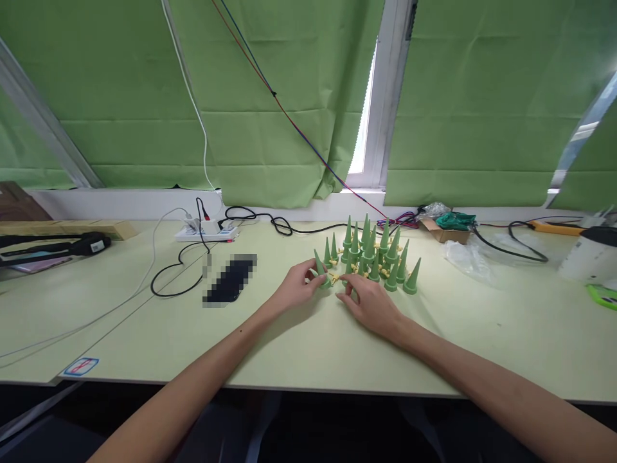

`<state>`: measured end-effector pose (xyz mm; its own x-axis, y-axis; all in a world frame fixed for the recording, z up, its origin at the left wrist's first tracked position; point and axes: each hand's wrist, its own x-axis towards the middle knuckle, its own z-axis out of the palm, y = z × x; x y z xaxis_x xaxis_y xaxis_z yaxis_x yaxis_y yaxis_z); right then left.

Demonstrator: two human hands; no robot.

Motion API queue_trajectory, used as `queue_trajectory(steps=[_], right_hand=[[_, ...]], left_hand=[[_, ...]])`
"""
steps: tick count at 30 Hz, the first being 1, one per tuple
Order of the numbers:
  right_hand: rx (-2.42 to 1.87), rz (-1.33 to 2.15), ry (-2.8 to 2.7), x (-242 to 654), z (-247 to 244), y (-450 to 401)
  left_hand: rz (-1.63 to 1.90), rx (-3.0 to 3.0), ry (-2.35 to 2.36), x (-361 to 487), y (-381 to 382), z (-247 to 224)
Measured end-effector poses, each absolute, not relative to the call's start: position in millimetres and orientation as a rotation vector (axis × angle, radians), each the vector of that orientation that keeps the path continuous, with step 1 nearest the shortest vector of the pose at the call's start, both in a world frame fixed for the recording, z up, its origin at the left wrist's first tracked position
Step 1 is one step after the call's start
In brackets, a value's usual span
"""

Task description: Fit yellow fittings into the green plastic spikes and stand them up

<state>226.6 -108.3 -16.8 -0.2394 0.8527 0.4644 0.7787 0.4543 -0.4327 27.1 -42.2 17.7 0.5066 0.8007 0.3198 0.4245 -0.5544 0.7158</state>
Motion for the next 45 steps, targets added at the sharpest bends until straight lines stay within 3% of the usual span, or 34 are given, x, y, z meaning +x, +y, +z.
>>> queue_trajectory(steps=[14, 45], right_hand=[[-1.792, -0.303, -2.573, 192, 10, -100], [-1.724, -0.052, -2.38, 201, 3, -96]], left_hand=[[0.822, 2.273, 1.136, 25, -37, 8], [0.777, 2.28, 1.141, 27, -41, 8]])
